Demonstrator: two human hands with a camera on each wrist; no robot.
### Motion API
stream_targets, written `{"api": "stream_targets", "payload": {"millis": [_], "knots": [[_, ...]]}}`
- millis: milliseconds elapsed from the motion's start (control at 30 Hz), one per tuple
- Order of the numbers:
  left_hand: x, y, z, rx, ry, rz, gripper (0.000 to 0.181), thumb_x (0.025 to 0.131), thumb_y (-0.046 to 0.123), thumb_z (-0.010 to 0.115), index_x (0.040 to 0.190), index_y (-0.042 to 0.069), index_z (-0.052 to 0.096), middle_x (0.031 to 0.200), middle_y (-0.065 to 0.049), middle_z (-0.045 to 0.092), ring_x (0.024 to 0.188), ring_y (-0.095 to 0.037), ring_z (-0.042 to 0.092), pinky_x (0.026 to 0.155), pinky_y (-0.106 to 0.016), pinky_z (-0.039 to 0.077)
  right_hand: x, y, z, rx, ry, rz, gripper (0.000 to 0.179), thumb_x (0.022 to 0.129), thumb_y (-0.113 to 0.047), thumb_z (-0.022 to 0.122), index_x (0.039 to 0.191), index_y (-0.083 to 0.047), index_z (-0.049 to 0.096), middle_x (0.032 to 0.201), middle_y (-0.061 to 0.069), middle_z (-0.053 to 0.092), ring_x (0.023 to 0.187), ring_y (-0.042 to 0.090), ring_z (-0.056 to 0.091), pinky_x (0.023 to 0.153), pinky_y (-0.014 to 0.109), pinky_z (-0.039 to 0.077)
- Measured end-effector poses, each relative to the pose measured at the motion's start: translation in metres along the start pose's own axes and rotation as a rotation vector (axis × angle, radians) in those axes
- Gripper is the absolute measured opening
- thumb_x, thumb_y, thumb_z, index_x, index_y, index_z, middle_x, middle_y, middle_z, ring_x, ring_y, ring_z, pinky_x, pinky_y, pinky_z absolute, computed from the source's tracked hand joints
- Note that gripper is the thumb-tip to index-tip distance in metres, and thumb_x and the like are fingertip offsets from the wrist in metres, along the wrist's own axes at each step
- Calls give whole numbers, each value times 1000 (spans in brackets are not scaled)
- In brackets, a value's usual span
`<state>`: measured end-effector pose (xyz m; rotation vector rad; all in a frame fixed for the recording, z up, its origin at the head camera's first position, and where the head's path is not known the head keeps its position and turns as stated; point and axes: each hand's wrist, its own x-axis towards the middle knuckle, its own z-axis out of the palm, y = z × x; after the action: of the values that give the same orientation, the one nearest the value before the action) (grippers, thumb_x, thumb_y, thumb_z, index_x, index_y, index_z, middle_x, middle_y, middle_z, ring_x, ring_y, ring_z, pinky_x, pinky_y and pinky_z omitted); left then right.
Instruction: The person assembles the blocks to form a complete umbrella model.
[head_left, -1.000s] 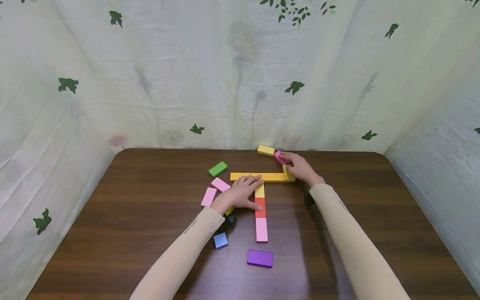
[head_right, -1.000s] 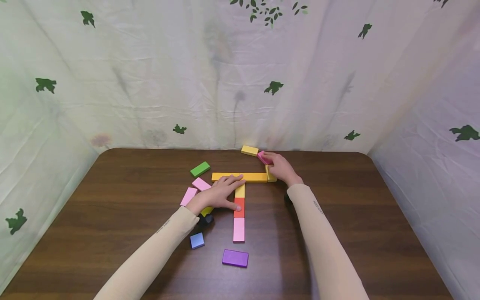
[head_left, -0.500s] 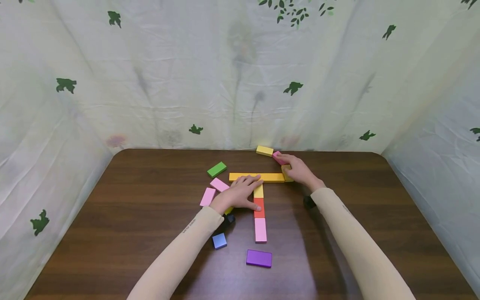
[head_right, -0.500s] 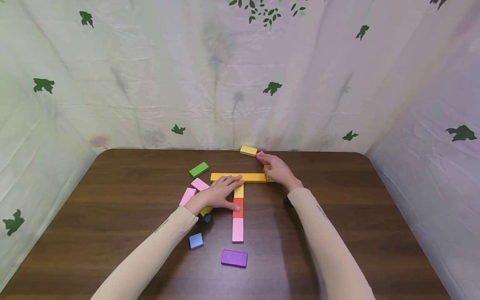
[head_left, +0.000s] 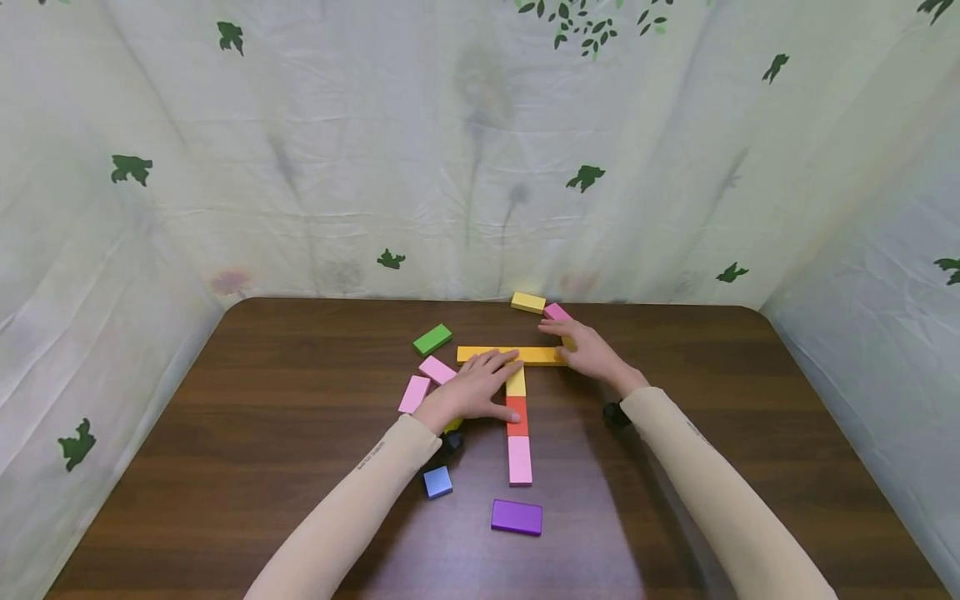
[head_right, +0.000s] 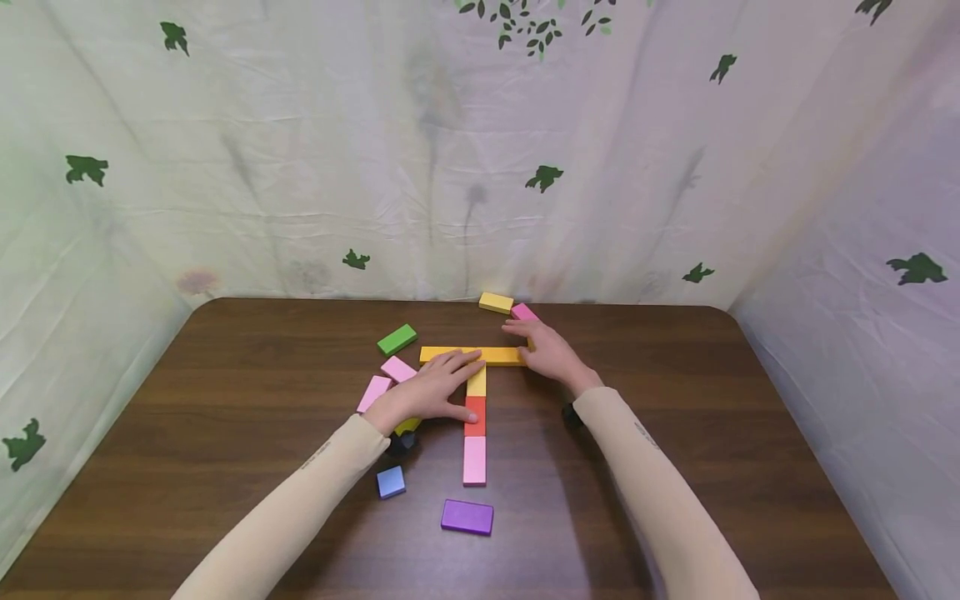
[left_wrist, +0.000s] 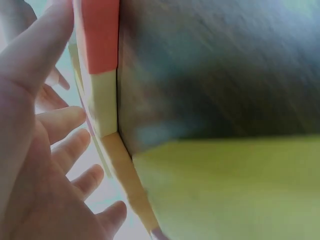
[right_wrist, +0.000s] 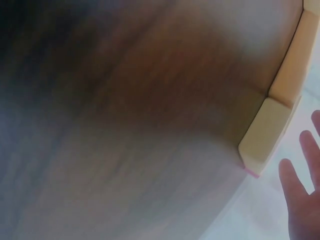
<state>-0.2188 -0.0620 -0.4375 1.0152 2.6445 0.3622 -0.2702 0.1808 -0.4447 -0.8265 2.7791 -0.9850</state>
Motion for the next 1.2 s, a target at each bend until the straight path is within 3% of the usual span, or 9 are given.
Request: {"api": "stream_targets", "payload": {"millis": [233, 767, 1200], "knots": [[-13, -18, -7, -29, 60, -10, 86, 85, 51, 67, 150, 7, 31, 155, -12, 24, 141, -34, 19, 112, -52, 14, -4, -4, 6, -10, -10, -94, 44, 88, 2, 53, 132, 0, 56, 138, 15, 51, 132, 32, 39, 106, 51, 30], [-52, -68, -27, -141, 163, -212, 76, 90, 37, 65, 148, 0, 31, 153, -20, 25, 139, -37, 22, 111, -56, 11, -10, -22, 20, 1, -153, -206, 42, 91, -3, 55, 133, -2, 57, 141, 12, 48, 135, 30, 35, 109, 46, 27], [-59, -82, -25, -159, 128, -254, 70, 93, 39, 59, 145, -2, 36, 152, -20, 26, 138, -41, 23, 110, -57, 14, -12, -24, 26, -59, -216, -169, 45, 90, -8, 56, 135, -5, 55, 143, 11, 46, 137, 31, 31, 109, 49, 25]]}}
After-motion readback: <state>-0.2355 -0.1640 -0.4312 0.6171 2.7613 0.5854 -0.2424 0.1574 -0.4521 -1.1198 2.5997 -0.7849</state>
